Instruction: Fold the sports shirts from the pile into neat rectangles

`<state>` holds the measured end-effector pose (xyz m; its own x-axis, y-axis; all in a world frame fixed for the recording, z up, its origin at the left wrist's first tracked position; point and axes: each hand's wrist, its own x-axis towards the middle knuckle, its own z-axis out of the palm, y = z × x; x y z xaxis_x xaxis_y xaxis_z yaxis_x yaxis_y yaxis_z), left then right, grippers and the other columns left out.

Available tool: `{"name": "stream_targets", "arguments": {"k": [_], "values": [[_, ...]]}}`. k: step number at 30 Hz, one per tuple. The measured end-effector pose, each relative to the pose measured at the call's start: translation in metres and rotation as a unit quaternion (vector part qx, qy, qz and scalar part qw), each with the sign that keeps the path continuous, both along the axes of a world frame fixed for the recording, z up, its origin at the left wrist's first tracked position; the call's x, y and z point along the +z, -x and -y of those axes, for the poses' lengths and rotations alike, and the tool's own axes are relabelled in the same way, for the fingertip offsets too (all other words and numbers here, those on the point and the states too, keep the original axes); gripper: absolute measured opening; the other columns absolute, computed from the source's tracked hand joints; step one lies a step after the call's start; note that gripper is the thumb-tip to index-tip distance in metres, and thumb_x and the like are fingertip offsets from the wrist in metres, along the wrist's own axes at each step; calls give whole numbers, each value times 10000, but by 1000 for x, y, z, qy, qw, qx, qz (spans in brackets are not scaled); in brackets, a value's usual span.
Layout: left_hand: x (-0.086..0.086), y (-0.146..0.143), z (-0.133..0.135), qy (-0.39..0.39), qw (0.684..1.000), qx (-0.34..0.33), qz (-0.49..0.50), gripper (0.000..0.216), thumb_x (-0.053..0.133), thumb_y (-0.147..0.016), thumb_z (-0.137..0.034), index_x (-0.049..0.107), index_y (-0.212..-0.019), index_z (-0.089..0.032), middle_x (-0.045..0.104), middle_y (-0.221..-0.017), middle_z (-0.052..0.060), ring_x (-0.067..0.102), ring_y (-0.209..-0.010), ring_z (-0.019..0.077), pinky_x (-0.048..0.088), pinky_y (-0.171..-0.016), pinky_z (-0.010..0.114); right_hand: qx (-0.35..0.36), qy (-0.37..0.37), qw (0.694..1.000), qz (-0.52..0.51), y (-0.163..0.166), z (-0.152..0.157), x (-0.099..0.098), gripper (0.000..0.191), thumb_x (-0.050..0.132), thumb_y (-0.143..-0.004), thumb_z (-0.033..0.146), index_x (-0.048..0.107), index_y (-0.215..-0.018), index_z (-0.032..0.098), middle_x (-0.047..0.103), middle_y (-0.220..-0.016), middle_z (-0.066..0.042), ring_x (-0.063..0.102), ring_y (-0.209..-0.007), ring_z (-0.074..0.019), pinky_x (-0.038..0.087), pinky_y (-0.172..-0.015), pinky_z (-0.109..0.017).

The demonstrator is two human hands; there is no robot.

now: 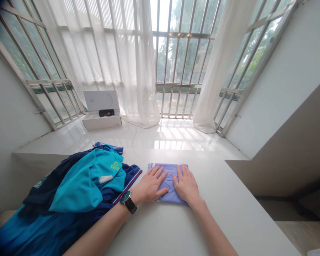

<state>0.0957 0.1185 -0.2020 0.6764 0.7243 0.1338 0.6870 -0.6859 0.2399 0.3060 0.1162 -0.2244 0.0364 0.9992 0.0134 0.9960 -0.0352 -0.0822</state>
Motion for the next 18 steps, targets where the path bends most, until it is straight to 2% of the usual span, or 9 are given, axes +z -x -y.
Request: {"name": "stream_targets", "arguments": {"k": [4, 7, 10, 13, 15, 18], "values": [[-3, 3, 1, -28, 999, 16, 19, 601, 270, -1027, -546, 377, -1516, -213, 311, -1605, 119, 250, -1486, 314, 235, -1195, 478, 14, 8, 1000, -16, -10, 1, -1, 734, 278, -987, 545, 294, -1555, 79, 238, -1635, -138, 203, -1509, -258, 183, -1219, -392], [-3, 3, 2, -44, 998, 30, 21, 552, 280, -1042, -469, 406, -1495, -179, 345, -1586, 138, 298, -1468, 308, 266, -1184, 470, 15, 10, 1000, -20, -15, 1, -1, 767, 269, -983, 560, 273, -1555, 50, 227, -1638, -137, 194, -1512, -254, 179, -1226, -385], [2, 3, 2, -49, 997, 57, 25, 501, 324, -1036, -393, 480, -1432, -129, 445, -1524, 150, 394, -1416, 299, 314, -1163, 444, 11, 9, 1000, -23, -16, 1, -3, 782, 276, -978, 557, 266, -1551, 25, 219, -1637, -148, 195, -1512, -260, 180, -1229, -391], [12, 9, -2, -29, 997, 68, 31, 468, 422, -1005, -427, 570, -1339, -134, 560, -1425, 146, 484, -1345, 293, 362, -1134, 420, 8, 8, 1000, -26, -15, 0, -3, 793, 279, -972, 560, 268, -1549, 15, 219, -1636, -153, 194, -1512, -268, 186, -1229, -405], [17, 18, -7, 7, 999, 43, 31, 551, 512, -952, -531, 569, -1343, -146, 553, -1433, 148, 472, -1359, 297, 349, -1147, 421, 7, 8, 1000, -27, -16, 0, -3, 796, 279, -969, 560, 269, -1548, 13, 221, -1635, -154, 194, -1512, -270, 188, -1228, -409], [20, 33, -13, 86, 996, -16, 20, 934, 629, -769, -741, 427, -1478, -167, 372, -1567, 162, 321, -1458, 330, 257, -1195, 473, 7, 12, 1000, -22, -17, -1, -2, 800, 276, -969, 564, 265, -1550, 14, 215, -1637, -153, 197, -1511, -270, 190, -1227, -406]]}}
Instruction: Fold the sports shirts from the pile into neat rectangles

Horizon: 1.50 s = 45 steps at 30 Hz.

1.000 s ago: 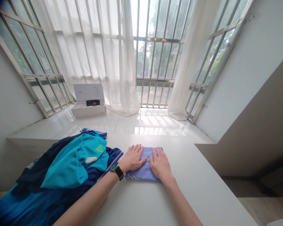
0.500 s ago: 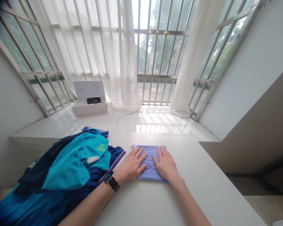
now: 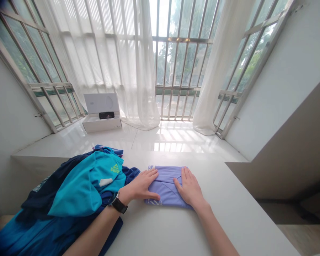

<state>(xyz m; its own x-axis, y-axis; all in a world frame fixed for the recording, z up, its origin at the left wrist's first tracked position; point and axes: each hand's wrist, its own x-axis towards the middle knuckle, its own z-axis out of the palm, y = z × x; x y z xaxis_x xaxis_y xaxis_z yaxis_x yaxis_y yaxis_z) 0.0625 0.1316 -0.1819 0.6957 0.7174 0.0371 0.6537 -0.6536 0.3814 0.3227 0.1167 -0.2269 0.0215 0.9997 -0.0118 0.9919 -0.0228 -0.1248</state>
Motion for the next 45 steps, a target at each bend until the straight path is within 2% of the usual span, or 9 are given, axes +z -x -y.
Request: {"name": "stream_targets", "arguments": {"k": [3, 6, 12, 19, 31, 37, 45], "values": [[1, 10, -3, 54, 998, -25, -13, 1206, 672, -622, -827, 266, -1561, -187, 185, -1634, 174, 170, -1503, 369, 182, -1205, 535, -3, 3, 1000, -2, -1, 0, 1, 801, 276, -969, 569, 255, -1555, 25, 205, -1641, -145, 192, -1513, -269, 191, -1227, -408], [4, 12, -5, 74, 997, -29, -18, 1254, 690, -588, -829, 245, -1568, -185, 136, -1640, 189, 123, -1508, 384, 169, -1201, 550, -4, 6, 1000, -6, -1, 0, 2, 798, 277, -969, 566, 250, -1557, 27, 201, -1643, -142, 186, -1514, -268, 191, -1228, -409], [3, 14, -12, 83, 996, -20, -9, 1210, 718, -619, -788, 295, -1553, -145, 157, -1632, 201, 128, -1514, 352, 196, -1212, 483, 1, 8, 1000, 2, -1, -1, 1, 801, 269, -970, 569, 250, -1556, 22, 203, -1642, -146, 191, -1513, -266, 197, -1226, -403], [-7, 17, -14, 68, 998, -8, -7, 1249, 718, -585, -813, 256, -1568, -195, 155, -1639, 178, 142, -1511, 359, 173, -1213, 498, 3, -9, 1000, -10, -3, -1, -4, 809, 273, -964, 579, 266, -1551, 21, 224, -1635, -158, 198, -1511, -273, 191, -1226, -409], [-4, 17, -14, 47, 999, 16, -10, 1230, 776, -501, -797, 399, -1496, -179, 218, -1622, 194, 193, -1499, 361, 216, -1209, 471, 2, -1, 1000, -13, -2, 0, 0, 805, 291, -971, 576, 265, -1550, 17, 219, -1635, -165, 192, -1512, -276, 184, -1230, -402], [-1, 17, -14, 56, 998, 10, -12, 1209, 739, -543, -816, 388, -1506, -174, 209, -1625, 193, 181, -1501, 367, 219, -1206, 488, 3, 10, 1000, 5, -1, 0, 3, 802, 275, -976, 572, 252, -1553, 16, 202, -1640, -160, 190, -1513, -268, 193, -1229, -395], [6, 19, -16, 93, 995, 13, -18, 1222, 804, -513, -755, 387, -1506, -179, 214, -1623, 195, 182, -1498, 380, 217, -1207, 493, 7, 4, 1000, -8, -2, -1, 0, 819, 283, -969, 584, 261, -1548, 5, 208, -1636, -171, 190, -1512, -279, 188, -1233, -407]]}}
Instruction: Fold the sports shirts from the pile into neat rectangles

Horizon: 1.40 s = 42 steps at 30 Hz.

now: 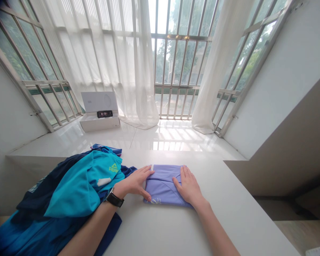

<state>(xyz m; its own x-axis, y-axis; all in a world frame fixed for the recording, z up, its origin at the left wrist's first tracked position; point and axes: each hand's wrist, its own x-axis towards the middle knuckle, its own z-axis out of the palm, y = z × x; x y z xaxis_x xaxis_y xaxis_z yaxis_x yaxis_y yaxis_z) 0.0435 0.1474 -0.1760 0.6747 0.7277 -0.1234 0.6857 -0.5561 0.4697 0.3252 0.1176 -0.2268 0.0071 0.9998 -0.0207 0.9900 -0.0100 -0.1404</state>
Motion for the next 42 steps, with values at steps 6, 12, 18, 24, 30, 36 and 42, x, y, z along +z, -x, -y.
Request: {"name": "stream_targets", "arguments": {"k": [6, 12, 18, 24, 30, 36, 42], "values": [[0, -1, 1, 3, 1000, 9, -5, 1211, 804, -524, -750, 384, -1511, -189, 200, -1631, 177, 164, -1505, 370, 192, -1214, 489, 1, -5, 1000, 1, -1, -1, -2, 824, 279, -965, 586, 273, -1544, -1, 220, -1632, -177, 196, -1511, -283, 189, -1234, -408], [1, 4, -2, 47, 999, -5, 0, 1320, 822, -465, -757, 320, -1545, -189, 135, -1646, 172, 117, -1512, 374, 159, -1226, 485, 6, -18, 1000, -8, -3, -2, -7, 828, 280, -961, 590, 281, -1540, -2, 232, -1627, -183, 206, -1507, -293, 181, -1235, -412], [3, 5, -2, 56, 998, 1, 10, 1312, 830, -450, -752, 342, -1535, -199, 142, -1647, 166, 126, -1511, 374, 157, -1226, 486, 4, -17, 1000, -11, -2, -1, -6, 825, 279, -962, 590, 282, -1542, 4, 227, -1630, -180, 197, -1510, -290, 179, -1234, -408], [4, 5, -2, 69, 998, 4, 12, 1319, 843, -439, -735, 335, -1540, -216, 119, -1652, 158, 105, -1513, 378, 145, -1224, 502, 3, -4, 1000, -5, -1, -1, -2, 827, 270, -965, 590, 275, -1543, -1, 220, -1632, -176, 194, -1511, -286, 189, -1233, -409], [4, 9, -5, 103, 994, 8, 23, 1358, 882, -394, -690, 329, -1546, -232, 67, -1661, 143, 80, -1514, 385, 162, -1223, 489, 5, 4, 1000, -4, -2, -1, -2, 836, 268, -964, 598, 262, -1547, -2, 207, -1636, -175, 185, -1514, -284, 185, -1235, -405], [7, 8, -4, 111, 994, 13, 20, 1343, 892, -403, -663, 328, -1545, -239, 80, -1661, 134, 63, -1521, 361, 141, -1230, 474, 4, -11, 1000, -11, -4, -2, -6, 841, 266, -960, 610, 278, -1543, 5, 220, -1632, -177, 196, -1511, -286, 189, -1233, -409], [6, 8, -3, 104, 994, 6, 23, 1324, 889, -435, -653, 329, -1546, -203, 93, -1656, 156, 56, -1521, 363, 116, -1233, 466, 5, -4, 1000, -1, -2, -1, -3, 833, 269, -965, 598, 270, -1545, 0, 217, -1632, -179, 197, -1510, -283, 190, -1233, -406]]}}
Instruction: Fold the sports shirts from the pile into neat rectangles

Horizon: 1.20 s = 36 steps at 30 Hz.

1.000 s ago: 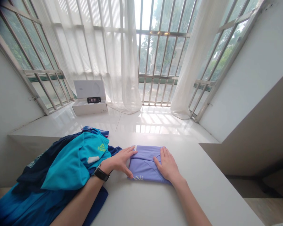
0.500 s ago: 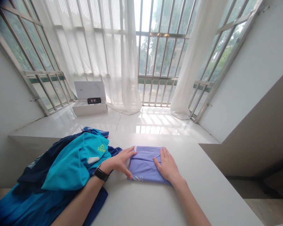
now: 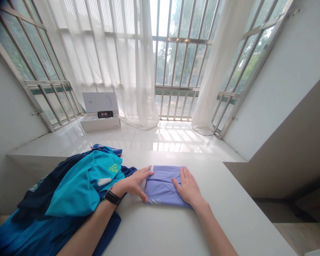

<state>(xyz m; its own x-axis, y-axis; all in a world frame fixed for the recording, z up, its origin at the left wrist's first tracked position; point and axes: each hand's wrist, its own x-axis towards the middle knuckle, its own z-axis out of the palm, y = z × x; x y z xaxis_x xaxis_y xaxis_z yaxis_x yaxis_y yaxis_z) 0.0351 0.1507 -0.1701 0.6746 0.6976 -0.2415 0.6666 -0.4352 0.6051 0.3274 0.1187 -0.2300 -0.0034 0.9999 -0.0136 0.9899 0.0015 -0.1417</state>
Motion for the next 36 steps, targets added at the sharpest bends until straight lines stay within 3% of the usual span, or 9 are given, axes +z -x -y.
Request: {"name": "stream_targets", "arguments": {"k": [9, 19, 27, 30, 32, 36], "values": [[-4, 4, -2, 12, 1000, -9, 1, 1370, 893, -420, -650, 271, -1568, -235, 26, -1666, 129, 32, -1518, 382, 151, -1224, 490, 8, 8, 1000, -4, -1, 1, 6, 839, 264, -965, 608, 265, -1547, 2, 218, -1631, -178, 193, -1512, -274, 191, -1234, -398], [-2, 3, -1, 1, 1000, 4, 14, 1325, 924, -409, -583, 333, -1545, -240, 89, -1662, 131, 105, -1507, 403, 184, -1221, 485, 1, 22, 1000, -3, 4, 4, 14, 836, 260, -971, 601, 245, -1552, -1, 199, -1637, -178, 177, -1515, -282, 177, -1236, -399], [6, 2, 1, -9, 1000, -11, -13, 1285, 910, -478, -561, 296, -1558, -229, 64, -1662, 145, 72, -1517, 375, 196, -1216, 475, 2, 18, 1000, -12, 3, 4, 13, 837, 258, -971, 602, 248, -1550, -2, 188, -1637, -183, 173, -1516, -282, 181, -1233, -407], [13, -5, 8, -48, 999, -6, -21, 1151, 840, -575, -644, 351, -1532, -231, 92, -1659, 149, 43, -1517, 381, 188, -1212, 502, 6, 17, 1000, -9, 3, 4, 13, 841, 247, -972, 606, 251, -1548, -6, 184, -1636, -191, 171, -1515, -289, 181, -1229, -413], [15, -18, 21, -110, 994, 7, -15, 960, 717, -740, -670, 396, -1503, -184, 140, -1647, 173, 61, -1520, 360, 178, -1217, 488, 8, 22, 1000, -6, 4, 4, 14, 836, 240, -974, 602, 245, -1550, -4, 182, -1637, -190, 166, -1517, -286, 175, -1229, -411], [3, -55, 56, -229, 973, 14, -10, 659, 447, -976, -538, 362, -1508, -158, 251, -1618, 174, 156, -1513, 320, 190, -1214, 498, 1, 32, 999, -8, 6, 6, 19, 832, 249, -974, 593, 230, -1554, -4, 177, -1638, -187, 158, -1519, -282, 164, -1228, -416]]}}
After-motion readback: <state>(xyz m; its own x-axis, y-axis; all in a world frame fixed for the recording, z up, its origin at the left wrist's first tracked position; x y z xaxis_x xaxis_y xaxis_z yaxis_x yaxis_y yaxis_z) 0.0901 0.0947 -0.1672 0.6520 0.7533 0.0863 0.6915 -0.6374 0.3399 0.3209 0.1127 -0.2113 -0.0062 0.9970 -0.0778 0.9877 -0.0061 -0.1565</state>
